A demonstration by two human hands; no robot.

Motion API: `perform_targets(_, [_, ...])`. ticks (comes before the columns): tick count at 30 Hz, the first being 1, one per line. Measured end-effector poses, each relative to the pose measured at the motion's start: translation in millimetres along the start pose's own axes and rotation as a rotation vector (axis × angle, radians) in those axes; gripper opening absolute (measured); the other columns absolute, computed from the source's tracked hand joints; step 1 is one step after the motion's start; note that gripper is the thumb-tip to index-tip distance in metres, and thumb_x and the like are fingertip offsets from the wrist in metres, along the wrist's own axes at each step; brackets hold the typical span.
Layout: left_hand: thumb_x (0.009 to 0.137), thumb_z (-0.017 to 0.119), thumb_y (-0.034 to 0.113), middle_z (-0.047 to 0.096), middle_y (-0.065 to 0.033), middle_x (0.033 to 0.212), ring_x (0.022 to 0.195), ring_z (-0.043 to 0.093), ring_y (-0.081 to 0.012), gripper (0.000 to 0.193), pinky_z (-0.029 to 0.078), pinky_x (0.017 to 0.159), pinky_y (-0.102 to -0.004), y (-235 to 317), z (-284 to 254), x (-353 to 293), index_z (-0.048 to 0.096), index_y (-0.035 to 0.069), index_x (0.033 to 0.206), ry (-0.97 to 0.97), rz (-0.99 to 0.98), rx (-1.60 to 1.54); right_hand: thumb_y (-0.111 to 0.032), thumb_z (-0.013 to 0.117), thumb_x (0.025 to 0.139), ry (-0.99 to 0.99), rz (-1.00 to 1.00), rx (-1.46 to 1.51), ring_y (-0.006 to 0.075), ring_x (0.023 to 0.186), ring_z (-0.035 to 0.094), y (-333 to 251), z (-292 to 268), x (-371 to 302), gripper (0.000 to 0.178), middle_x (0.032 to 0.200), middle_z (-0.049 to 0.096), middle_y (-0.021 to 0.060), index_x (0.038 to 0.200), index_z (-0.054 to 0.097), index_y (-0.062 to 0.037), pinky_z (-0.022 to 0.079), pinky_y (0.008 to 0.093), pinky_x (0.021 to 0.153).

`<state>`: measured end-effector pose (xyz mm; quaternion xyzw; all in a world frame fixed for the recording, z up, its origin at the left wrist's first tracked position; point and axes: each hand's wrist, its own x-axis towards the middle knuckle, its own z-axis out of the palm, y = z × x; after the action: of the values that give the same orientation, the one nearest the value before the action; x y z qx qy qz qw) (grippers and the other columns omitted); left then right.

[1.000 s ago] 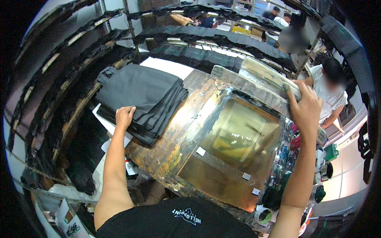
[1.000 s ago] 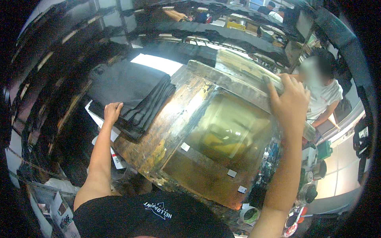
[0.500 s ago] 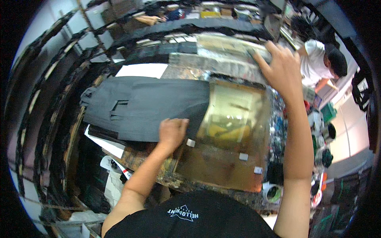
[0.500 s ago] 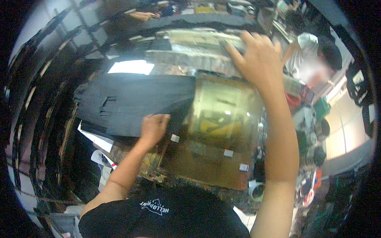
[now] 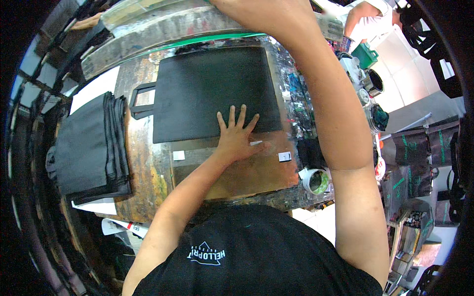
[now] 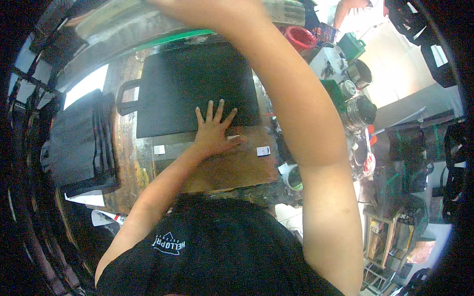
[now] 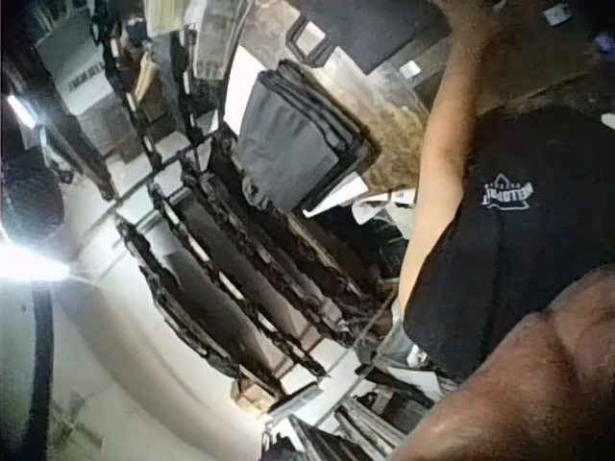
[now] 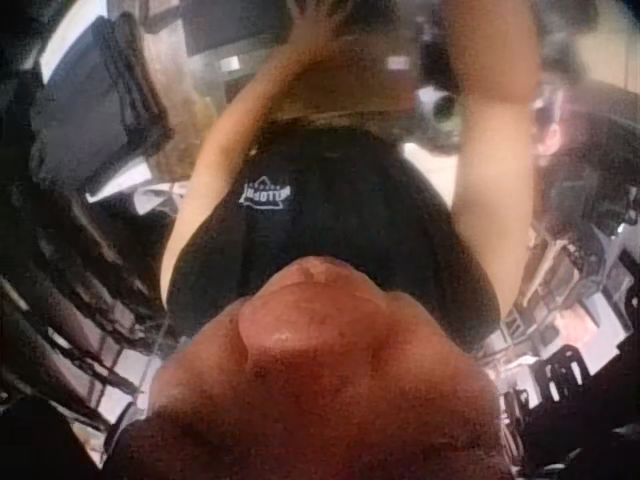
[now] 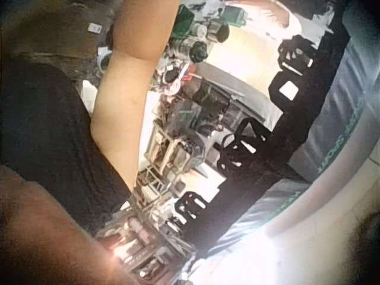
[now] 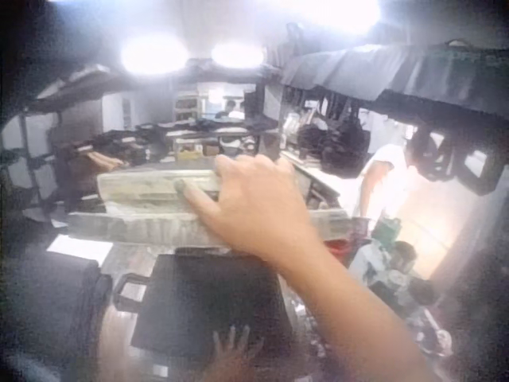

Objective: The person performs screen printing on black tote bags by placing a bag on the printing board, lowering a screen over it, and using a squeegee to spread green ink across the design.

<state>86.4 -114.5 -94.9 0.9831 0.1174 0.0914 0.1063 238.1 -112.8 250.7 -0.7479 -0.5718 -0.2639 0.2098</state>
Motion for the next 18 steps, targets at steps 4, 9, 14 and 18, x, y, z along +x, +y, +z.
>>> perform_targets(4, [0.084,0.048,0.09,0.025,-0.0285,0.17,0.156,0.014,-0.0557,0.104,-0.002,0.114,-0.0825,27.5,11.4,-0.7,0.05,0.017,0.158,0.087,0.007,-0.064,-0.061,0.041,0.107,-0.054,0.032,-0.046,0.0243,0.095,0.065,-4.6,-0.3,-0.1,0.066,0.096,0.07,0.0119,0.113,0.068,-0.0018,0.048,0.0488,0.101])
perform_targets(9, [0.083,0.049,0.09,0.026,-0.029,0.169,0.156,0.016,-0.0559,0.105,-0.002,0.115,-0.0818,41.3,9.4,-10.8,0.049,0.016,0.158,0.088,-0.044,-0.081,-0.061,0.041,0.107,-0.228,0.108,0.008,0.0226,0.096,0.065,-26.8,-37.1,-1.8,0.065,0.096,0.07,0.011,0.114,0.068,-0.0025,0.049,0.046,0.1])
perform_targets(14, [0.082,0.048,0.092,0.025,-0.0262,0.171,0.158,0.014,-0.0524,0.108,-0.006,0.117,-0.0798,46.0,1.8,-15.7,0.047,0.016,0.16,0.049,-0.026,-0.103,-0.063,0.04,0.107,-0.129,0.067,-0.07,0.0225,0.096,0.065,-12.3,-10.6,3.1,0.065,0.096,0.07,0.0125,0.108,0.067,-0.0042,0.049,0.047,0.102])
perform_targets(18, [0.08,0.068,0.079,0.046,-0.0269,0.158,0.15,0.038,-0.0451,0.097,0.015,0.121,-0.0707,27.8,-29.1,-18.6,0.061,0.008,0.145,0.185,-0.066,-0.242,-0.065,0.038,0.107,-0.16,0.054,-0.038,0.0232,0.096,0.065,-11.1,-17.0,-0.4,0.067,0.094,0.069,0.0129,0.105,0.067,-0.0048,0.048,0.0477,0.102])
